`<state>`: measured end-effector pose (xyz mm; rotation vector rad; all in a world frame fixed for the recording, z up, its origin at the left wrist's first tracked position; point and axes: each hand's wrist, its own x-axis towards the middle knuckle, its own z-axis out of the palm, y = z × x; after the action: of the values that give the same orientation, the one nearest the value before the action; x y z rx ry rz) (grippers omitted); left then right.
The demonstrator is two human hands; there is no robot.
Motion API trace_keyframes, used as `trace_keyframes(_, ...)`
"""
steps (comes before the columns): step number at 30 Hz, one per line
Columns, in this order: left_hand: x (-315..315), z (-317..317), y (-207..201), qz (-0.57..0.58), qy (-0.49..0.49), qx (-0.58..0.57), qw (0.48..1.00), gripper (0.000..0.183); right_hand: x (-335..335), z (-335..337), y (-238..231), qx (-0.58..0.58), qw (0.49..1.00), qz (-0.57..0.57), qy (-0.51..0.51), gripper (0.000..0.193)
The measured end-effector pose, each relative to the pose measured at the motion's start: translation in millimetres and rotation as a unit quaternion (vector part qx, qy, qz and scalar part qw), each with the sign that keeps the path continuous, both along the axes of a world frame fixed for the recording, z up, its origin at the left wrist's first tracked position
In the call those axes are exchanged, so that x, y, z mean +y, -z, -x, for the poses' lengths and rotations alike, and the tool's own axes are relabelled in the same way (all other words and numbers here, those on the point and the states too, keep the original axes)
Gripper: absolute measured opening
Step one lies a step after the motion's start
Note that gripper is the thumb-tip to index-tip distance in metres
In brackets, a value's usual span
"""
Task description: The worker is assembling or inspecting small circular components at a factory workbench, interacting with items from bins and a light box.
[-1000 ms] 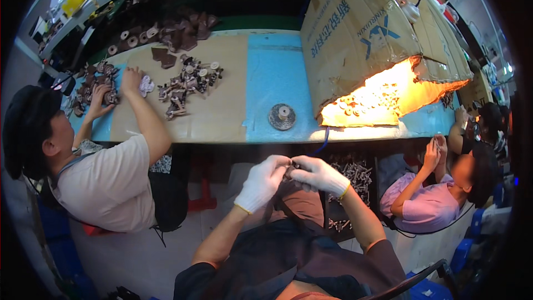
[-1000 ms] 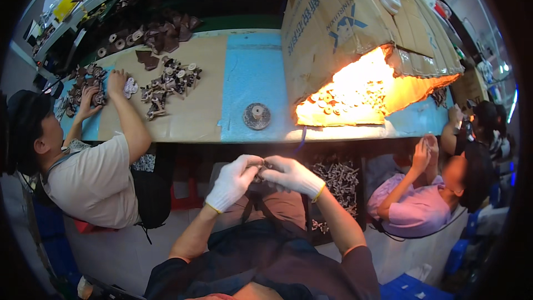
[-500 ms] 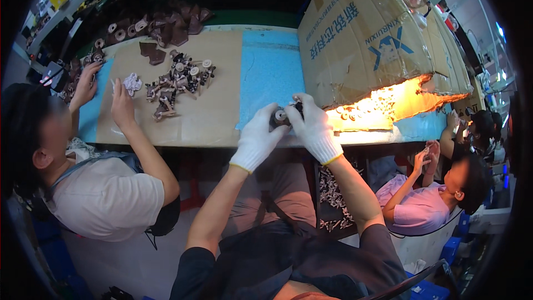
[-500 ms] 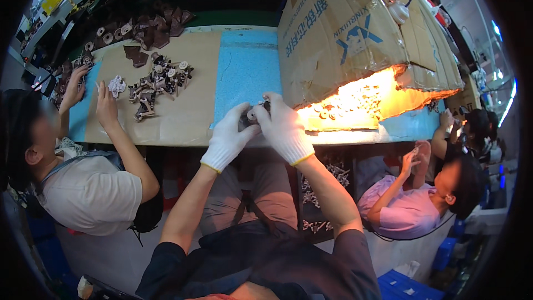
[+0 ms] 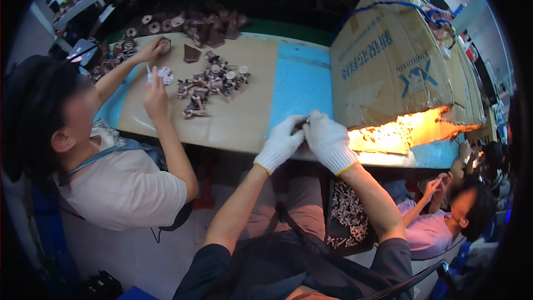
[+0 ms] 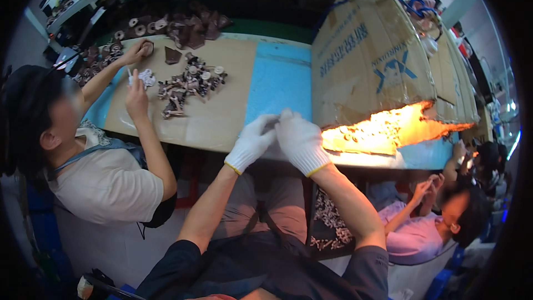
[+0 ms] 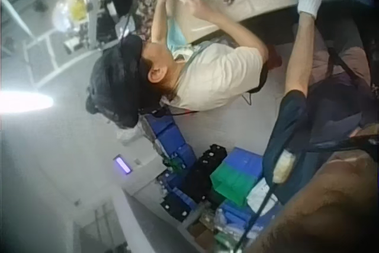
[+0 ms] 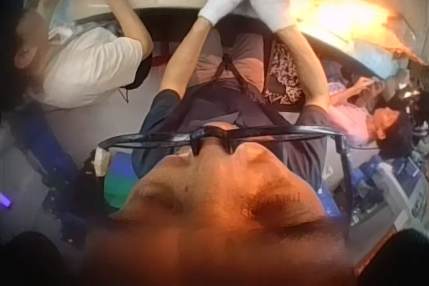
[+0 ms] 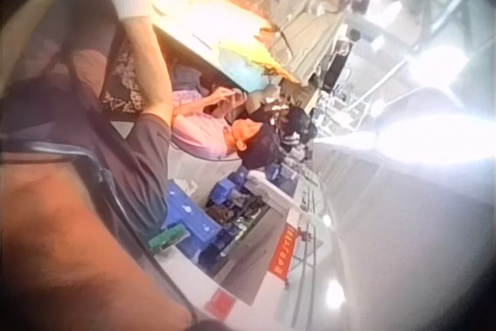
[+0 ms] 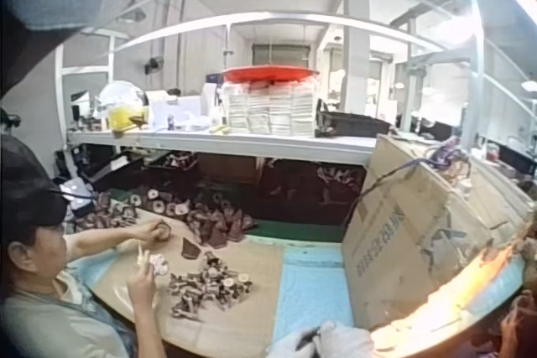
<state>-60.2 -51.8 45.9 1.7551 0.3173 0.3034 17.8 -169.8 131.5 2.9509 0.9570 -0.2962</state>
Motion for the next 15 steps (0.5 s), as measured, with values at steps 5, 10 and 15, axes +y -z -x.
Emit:
trace_keyframes(5,-9.3,-8.4,-24.3,0.067,-0.037,-0.085,0.993,0.051,-6.8,3.9,11.4,-0.03,0.999,-0.005,-0.039,0.04)
trace_keyframes(10,-42.4,-25.8,-3.2,0.165,-0.035,-0.14,0.976,0.04,-23.1,-5.5,51.1,-0.009,0.999,-0.024,-0.041,0.038)
trace_keyframes(15,-38.0,-27.0,-7.3,0.118,-0.042,-0.111,0.986,0.035,-13.8,-10.3,57.7,-0.063,0.993,-0.084,-0.052,0.029)
